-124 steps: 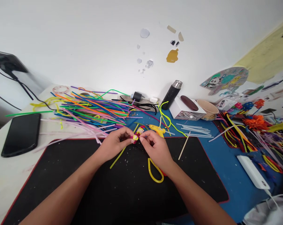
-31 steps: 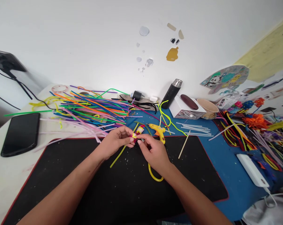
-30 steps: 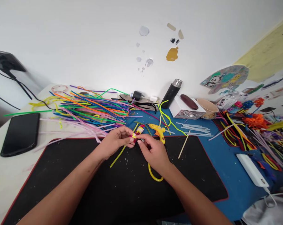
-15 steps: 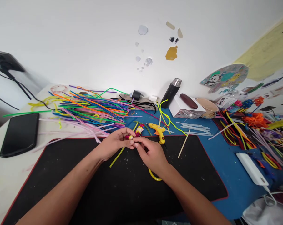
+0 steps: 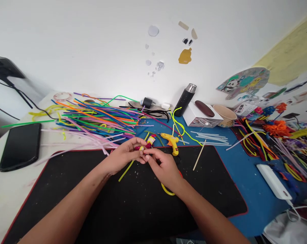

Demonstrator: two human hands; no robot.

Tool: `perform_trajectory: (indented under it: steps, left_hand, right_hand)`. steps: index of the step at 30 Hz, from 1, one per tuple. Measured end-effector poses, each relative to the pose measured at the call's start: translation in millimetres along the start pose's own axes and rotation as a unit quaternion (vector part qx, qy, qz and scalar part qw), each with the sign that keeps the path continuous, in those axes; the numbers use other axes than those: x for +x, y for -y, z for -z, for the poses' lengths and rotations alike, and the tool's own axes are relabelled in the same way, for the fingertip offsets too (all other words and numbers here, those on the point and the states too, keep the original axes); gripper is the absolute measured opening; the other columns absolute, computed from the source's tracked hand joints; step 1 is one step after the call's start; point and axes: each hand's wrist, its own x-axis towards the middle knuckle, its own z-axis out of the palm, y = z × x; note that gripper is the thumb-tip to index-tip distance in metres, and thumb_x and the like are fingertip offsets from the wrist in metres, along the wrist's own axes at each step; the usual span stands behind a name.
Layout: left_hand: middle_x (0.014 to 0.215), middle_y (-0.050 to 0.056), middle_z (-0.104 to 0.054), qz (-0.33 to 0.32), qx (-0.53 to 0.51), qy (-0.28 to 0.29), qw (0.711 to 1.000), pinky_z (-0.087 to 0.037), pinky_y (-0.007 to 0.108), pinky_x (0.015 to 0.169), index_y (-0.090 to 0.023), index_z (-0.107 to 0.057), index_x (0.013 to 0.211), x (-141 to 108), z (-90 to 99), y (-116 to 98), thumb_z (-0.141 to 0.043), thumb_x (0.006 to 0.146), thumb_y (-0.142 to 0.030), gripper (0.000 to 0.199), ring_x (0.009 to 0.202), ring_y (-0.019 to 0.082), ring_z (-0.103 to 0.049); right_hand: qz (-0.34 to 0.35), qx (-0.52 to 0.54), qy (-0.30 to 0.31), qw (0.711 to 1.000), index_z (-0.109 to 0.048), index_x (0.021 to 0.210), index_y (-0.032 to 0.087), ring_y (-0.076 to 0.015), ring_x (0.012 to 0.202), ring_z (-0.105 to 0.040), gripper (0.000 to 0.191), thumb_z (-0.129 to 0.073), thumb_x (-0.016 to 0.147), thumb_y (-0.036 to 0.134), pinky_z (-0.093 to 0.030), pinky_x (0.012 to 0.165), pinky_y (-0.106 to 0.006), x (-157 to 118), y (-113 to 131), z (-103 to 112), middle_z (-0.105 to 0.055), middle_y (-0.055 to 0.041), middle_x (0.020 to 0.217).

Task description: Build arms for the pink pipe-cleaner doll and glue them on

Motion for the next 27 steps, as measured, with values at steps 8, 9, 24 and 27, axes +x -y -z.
perform_trajectory:
  steps: [8,9,24,27]
  left_hand:
    - [0.085,0.002,-0.077,0.020,0.002,-0.006,1.000,-0.062,0.026,0.074,-0.018,-0.061,0.111,-1.3,-0.7,-4.6,-0.084,0.084,-0.027,0.036,0.078,0.017,-0.077]
    - [0.085,0.002,-0.077,0.019,0.002,-0.007,1.000,-0.062,0.026,0.074,-0.018,-0.061,0.111,-1.1,-0.7,-4.5,-0.084,0.084,-0.027,0.036,0.078,0.017,-0.077]
    - [0.089,0.002,-0.078,0.024,-0.012,-0.021,0.999,-0.064,0.026,0.076,-0.018,-0.062,0.111,-1.4,-1.3,-5.0,-0.087,0.081,-0.025,0.040,0.080,0.017,-0.078]
    - [0.092,0.002,-0.076,0.021,-0.024,-0.024,0.999,-0.064,0.026,0.076,-0.018,-0.064,0.111,-2.2,-2.1,-6.4,-0.088,0.080,-0.024,0.039,0.080,0.015,-0.077]
  right_hand:
    - [-0.011,0.031,-0.026,0.999,-0.080,0.113,0.021,-0.0130,0.055,-0.054,0.026,-0.060,0.100,0.032,-0.041,0.055,-0.025,-0.7,-1.0,-1.8,-0.068,0.0009,0.068]
    - [-0.011,0.033,-0.025,0.999,-0.080,0.113,0.021,-0.0131,0.056,-0.055,0.025,-0.060,0.100,0.032,-0.041,0.055,-0.025,-0.8,-1.4,-2.1,-0.069,0.0008,0.068]
    - [0.001,0.045,-0.045,0.998,-0.079,0.117,0.022,-0.0135,0.056,-0.056,0.026,-0.061,0.101,0.032,-0.042,0.056,-0.025,-3.7,1.1,-1.5,-0.070,0.0007,0.069]
    - [0.002,0.043,-0.035,0.998,-0.079,0.122,0.024,-0.0136,0.055,-0.054,0.028,-0.061,0.102,0.032,-0.042,0.055,-0.026,-3.8,-0.7,-2.6,-0.069,0.0015,0.068]
